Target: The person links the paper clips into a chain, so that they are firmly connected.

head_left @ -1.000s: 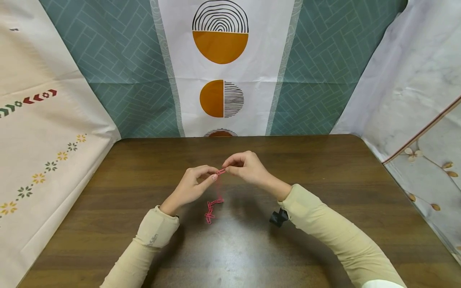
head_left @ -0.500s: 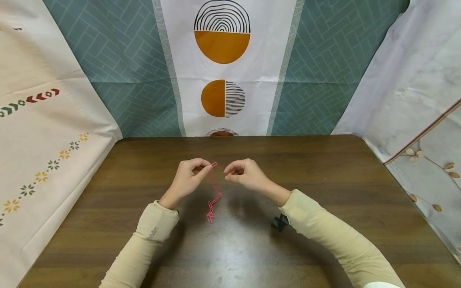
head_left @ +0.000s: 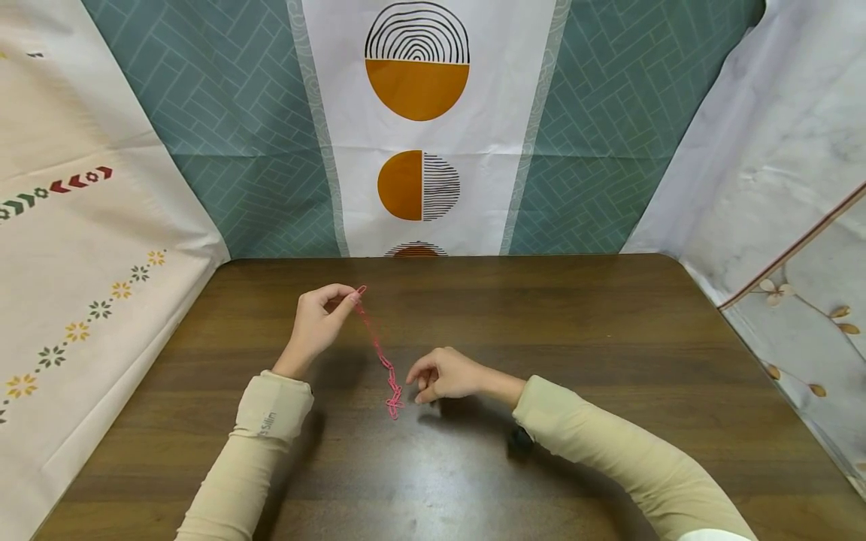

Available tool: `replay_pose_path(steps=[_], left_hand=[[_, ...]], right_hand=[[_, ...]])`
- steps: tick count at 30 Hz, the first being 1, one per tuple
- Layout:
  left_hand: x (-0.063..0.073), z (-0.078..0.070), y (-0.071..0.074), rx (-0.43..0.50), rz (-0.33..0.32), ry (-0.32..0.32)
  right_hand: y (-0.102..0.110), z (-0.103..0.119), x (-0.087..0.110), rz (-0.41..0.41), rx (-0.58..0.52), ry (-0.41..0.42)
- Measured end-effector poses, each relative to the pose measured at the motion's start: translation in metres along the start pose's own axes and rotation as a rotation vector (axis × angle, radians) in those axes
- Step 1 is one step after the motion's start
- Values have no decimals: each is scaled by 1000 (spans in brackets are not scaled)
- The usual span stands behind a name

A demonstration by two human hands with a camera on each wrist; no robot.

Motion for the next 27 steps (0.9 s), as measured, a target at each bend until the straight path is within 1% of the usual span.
replay_pose_path(steps=[5, 6, 11, 14, 16, 18, 22, 24, 27], left_hand=[[3, -13, 10, -18, -16, 25], [4, -13, 11, -17, -21, 32], [5, -8, 18, 1, -36, 47], [5, -3, 21, 2, -42, 55], [6, 0, 24, -10, -45, 62], [6, 4, 26, -20, -44, 77], [8, 10, 27, -42, -29, 96], [8, 13, 28, -36, -24, 103], [8, 17, 29, -27, -23, 102]], right_hand=[[-12, -5, -2, -17, 49, -58], [-14, -5, -2, -27, 69, -67], [-20, -7, -5, -83, 178, -100], [-20, -8, -7, -116, 211, -100], [-21, -8, -8, -123, 219, -87], [-22, -8, -9, -114, 228, -77], [-25, -6, -10, -70, 253, -56], [-25, -5, -10, -54, 272, -50], [-26, -5, -11, -54, 290, -48]])
Point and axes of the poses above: each hand's wrist, its own x-axis away from the middle knuckle, its own y-axis out of the back of the hand, z = x × y, the point moved 7 cm from there along -x, towards the middle knuckle, and after that the axes turned 2 degrees about y, right-handed, at the moved point
